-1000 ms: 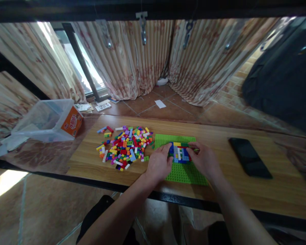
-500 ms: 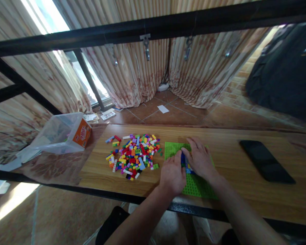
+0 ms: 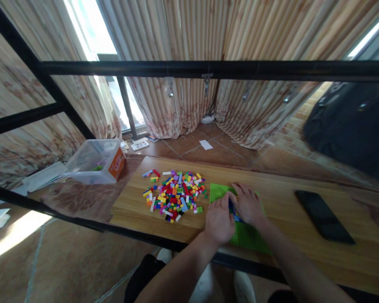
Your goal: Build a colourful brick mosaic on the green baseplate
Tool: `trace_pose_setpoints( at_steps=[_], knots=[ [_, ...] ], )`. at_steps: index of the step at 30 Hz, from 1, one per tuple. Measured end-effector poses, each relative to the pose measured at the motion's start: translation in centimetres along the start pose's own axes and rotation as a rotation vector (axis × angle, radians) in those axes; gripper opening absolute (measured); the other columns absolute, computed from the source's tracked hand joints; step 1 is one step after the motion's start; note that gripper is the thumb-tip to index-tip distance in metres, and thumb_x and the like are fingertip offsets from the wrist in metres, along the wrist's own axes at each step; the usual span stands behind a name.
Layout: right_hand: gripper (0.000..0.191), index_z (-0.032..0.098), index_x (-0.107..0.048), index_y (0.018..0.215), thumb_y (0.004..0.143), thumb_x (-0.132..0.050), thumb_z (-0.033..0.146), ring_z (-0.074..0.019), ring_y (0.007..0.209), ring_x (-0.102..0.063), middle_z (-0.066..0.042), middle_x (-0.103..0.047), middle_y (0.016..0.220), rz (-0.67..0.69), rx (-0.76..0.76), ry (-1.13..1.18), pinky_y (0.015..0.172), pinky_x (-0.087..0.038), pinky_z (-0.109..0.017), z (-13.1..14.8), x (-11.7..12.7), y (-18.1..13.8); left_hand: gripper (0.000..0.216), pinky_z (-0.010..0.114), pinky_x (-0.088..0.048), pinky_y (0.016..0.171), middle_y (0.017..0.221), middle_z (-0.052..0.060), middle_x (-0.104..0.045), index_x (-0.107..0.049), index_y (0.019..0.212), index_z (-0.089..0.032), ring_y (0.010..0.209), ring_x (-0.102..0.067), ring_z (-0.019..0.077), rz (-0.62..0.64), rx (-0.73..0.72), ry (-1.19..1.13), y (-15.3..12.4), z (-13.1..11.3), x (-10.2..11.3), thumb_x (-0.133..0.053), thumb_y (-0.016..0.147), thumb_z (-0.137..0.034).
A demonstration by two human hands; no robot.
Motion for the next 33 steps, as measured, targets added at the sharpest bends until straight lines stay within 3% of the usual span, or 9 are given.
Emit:
trace_pose_setpoints(
  at_steps=[12,21,28,33],
  knots=[
    [0.061,0.02,-0.046,0.142,0.097,-0.02,0.052,-0.0301,0.139,-0.034,-0.013,-0.042,0.15,0.056,-0.002,-0.003,0.109,-0.028,-0.051,0.7,0.3,0.5,0.072,0.046,-0.037,0.112,0.136,0.019,-0.054,-0.031,0.146,-0.008,0.126,-0.051,0.0297,-0.012,0.043,-0.102,0.4,0.6,0.1,-0.053,0.078,-0.014],
    [0.059,0.018,-0.047,0.142,0.098,-0.024,0.048,-0.0315,0.138,-0.034,-0.014,-0.042,0.15,0.048,-0.012,-0.007,0.108,-0.029,-0.052,0.9,0.5,0.4,0.086,0.041,-0.04,0.111,0.145,0.022,-0.045,-0.026,0.148,-0.004,0.13,-0.049,0.0301,0.137,0.212,-0.076,2.1,-1.0,1.4,-0.058,0.068,-0.005],
    [0.056,0.02,-0.048,0.141,0.098,-0.023,0.045,-0.0297,0.137,-0.037,-0.012,-0.044,0.149,0.01,-0.004,-0.029,0.108,-0.03,-0.05,0.5,0.1,0.3,0.086,0.048,-0.043,0.106,0.14,0.023,-0.048,-0.025,0.149,-0.006,0.123,-0.053,0.0351,0.138,0.164,0.043,1.6,-1.3,1.2,-0.057,0.07,-0.013],
    [0.056,0.019,-0.048,0.141,0.097,-0.026,0.046,-0.03,0.137,-0.038,-0.011,-0.045,0.148,-0.014,0.011,0.005,0.109,-0.03,-0.051,0.5,0.0,0.4,0.08,0.045,-0.049,0.098,0.139,0.019,-0.05,-0.027,0.149,-0.012,0.116,-0.058,0.0325,0.178,0.16,0.034,2.4,-0.7,1.3,-0.055,0.073,-0.016]
  ],
)
Point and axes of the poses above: each hand's wrist, its own y-axis towards the middle knuckle, its own x-axis out of the back of the hand, z = x × y, the point moved 4 cm from there along y, towards the middle knuckle
